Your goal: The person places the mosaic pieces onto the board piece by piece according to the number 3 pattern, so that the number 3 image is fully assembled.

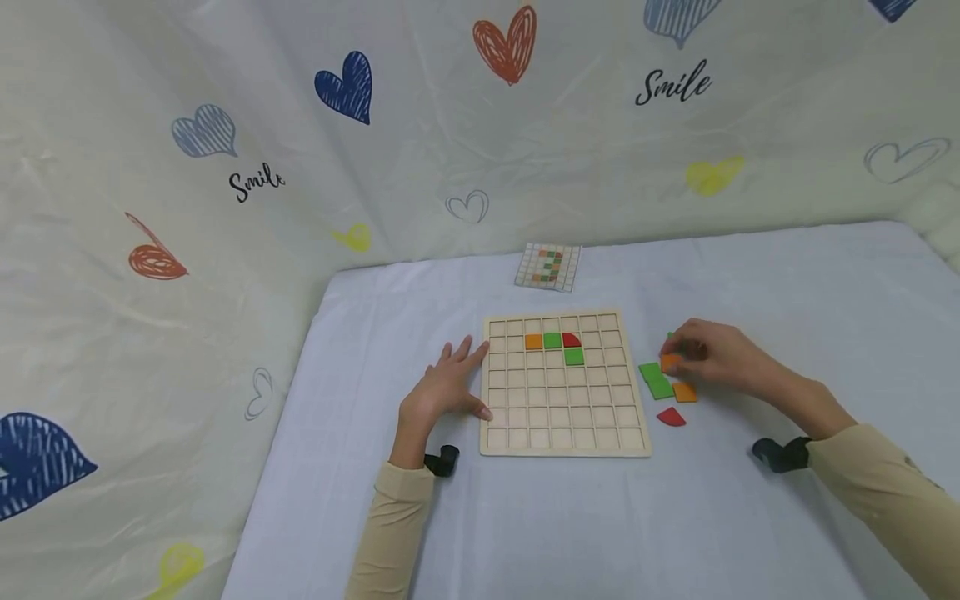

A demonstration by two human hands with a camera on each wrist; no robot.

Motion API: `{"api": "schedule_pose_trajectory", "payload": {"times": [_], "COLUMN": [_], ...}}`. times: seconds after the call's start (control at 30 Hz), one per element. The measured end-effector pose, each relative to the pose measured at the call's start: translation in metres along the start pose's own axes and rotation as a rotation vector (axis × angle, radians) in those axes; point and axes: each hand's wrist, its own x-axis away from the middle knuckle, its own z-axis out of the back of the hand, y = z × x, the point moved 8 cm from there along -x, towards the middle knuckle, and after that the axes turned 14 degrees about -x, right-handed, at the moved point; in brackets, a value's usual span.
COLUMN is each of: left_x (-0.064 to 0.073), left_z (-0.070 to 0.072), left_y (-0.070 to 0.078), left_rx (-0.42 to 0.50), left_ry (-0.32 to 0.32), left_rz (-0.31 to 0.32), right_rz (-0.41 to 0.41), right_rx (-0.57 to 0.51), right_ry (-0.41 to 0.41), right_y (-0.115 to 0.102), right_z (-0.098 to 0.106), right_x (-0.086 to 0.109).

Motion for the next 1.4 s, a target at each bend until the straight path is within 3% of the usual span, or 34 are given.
{"api": "schedule_pose_trajectory", "payload": {"times": [0.17, 0.47, 1.07, 1.4], "left_x": [0.000, -0.002, 0.000, -0.002], "left_z": [-0.001, -0.002, -0.002, -0.002], "left_y": [-0.001, -0.001, -0.002, -0.004], "left_rx": [0.005, -0.001, 0.005, 0.006], "left_ry": [-0.001, -0.003, 0.002, 0.007], "left_rz": [0.010, 0.008, 0.006, 0.000], "right_rz": [-0.053, -0.024, -0.123, -0.079], "right_rx": [-0.036, -0.052, -0.224, -0.266], "right_ry": [0.011, 0.048, -0.004, -0.043], "right_y": [0.003, -0.004, -0.021, -0.039], "right_z": [-0.001, 0.003, -0.024, -0.035], "right_x": [-0.002, -0.003, -0.012, -0.021]}}
